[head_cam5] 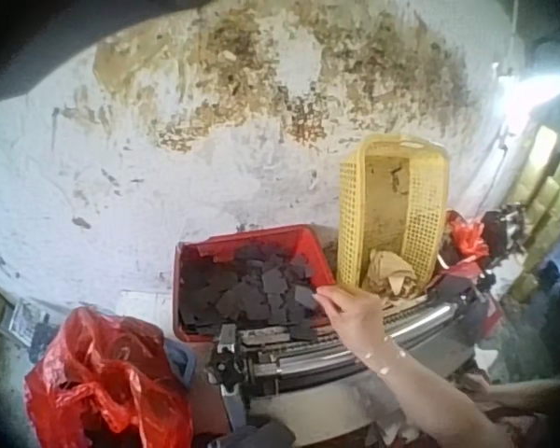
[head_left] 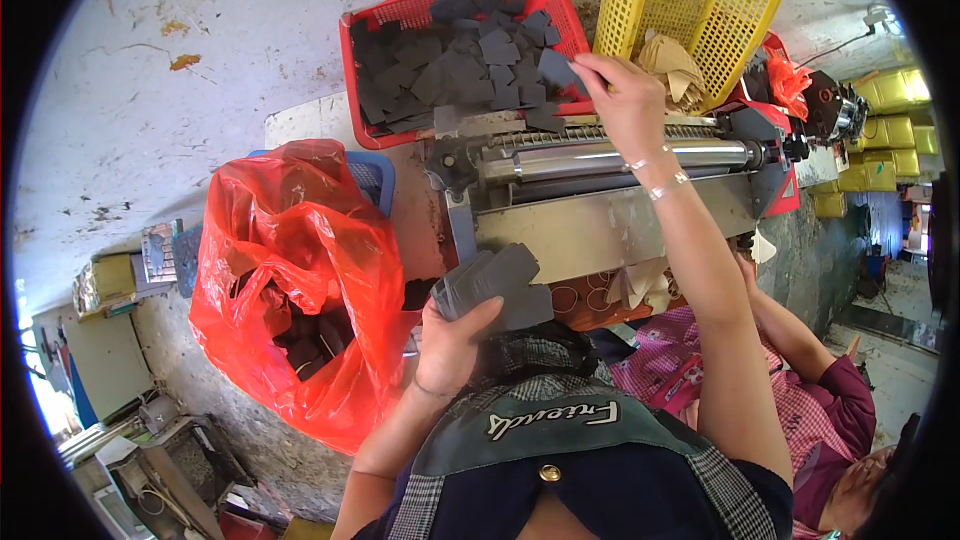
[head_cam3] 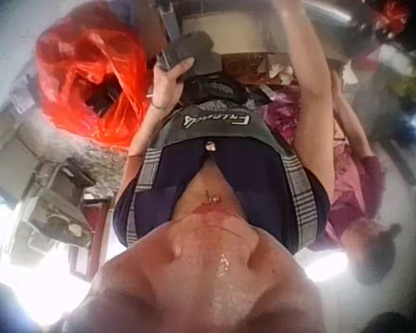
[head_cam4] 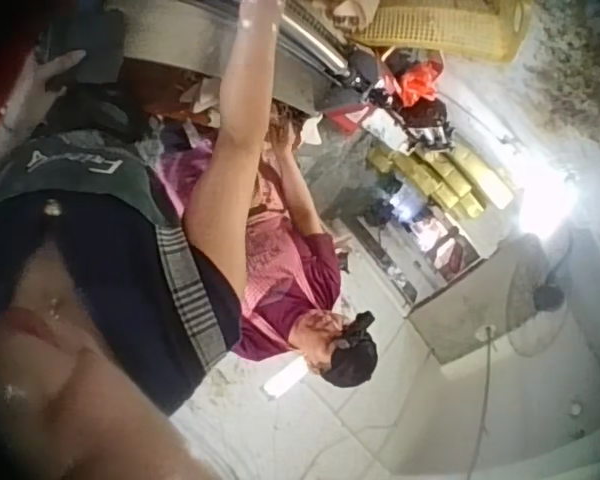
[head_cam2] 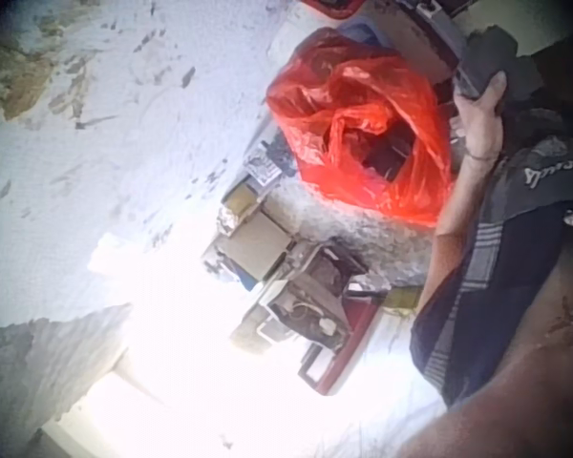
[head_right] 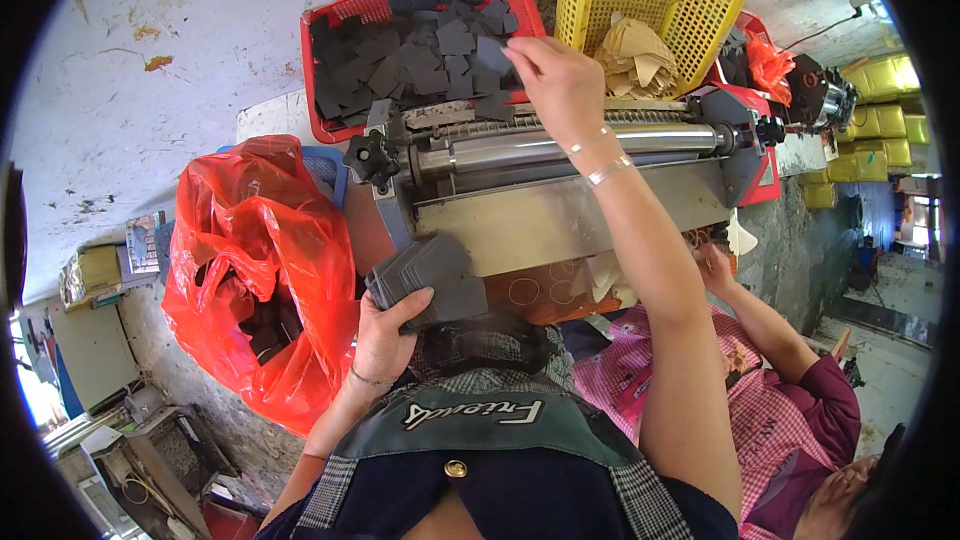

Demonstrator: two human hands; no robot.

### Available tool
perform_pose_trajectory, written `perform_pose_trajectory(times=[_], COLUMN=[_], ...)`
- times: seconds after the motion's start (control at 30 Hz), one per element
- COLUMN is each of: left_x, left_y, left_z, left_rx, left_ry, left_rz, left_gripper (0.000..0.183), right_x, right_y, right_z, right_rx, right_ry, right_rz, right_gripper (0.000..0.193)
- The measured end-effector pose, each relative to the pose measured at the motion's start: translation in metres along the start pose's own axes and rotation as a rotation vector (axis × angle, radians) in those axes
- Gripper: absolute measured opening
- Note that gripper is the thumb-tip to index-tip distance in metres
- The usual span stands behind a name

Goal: Feeding small pre-cut leather pieces through a glue-applying roller machine in a shoe factory.

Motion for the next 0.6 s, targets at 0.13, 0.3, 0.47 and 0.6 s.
perform_pose_trajectory(times=[0.13, 0.3, 0.47, 0.6], left_x=[-0.005, -0.012, -0.032, -0.049], left_y=[0.008, 0.000, -0.011, 0.002], left_z=[0.008, 0.009, 0.008, 0.003], left_rx=[0.029, 0.068, 0.165, 0.604], left_ry=[-0.028, -0.025, -0.038, -0.010], left_rz=[0.036, 0.022, 0.104, 0.347], left_gripper=[0.046, 0.049, 0.051, 0.055], right_x=[-0.016, -0.017, -0.082, -0.196], right_y=[0.064, 0.028, -0.039, -0.043], right_z=[-0.028, -0.018, 0.032, 0.110], right_rx=[-0.008, 0.321, 0.826, 0.938], right_ry=[0.241, 0.425, 0.734, 0.930], right_rz=[0.809, 0.489, 0.611, 1.345], right_gripper=[0.027, 0.033, 0.029, 0.026])
Point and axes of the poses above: each hand's wrist, its own x-axis towards the middle knuckle, its own y-axis out of the palm, z = x × y, the point moved 7 cm from there along x, towards the middle knuckle, and after that the axes turned 2 degrees about -x, right-handed, at the moved point
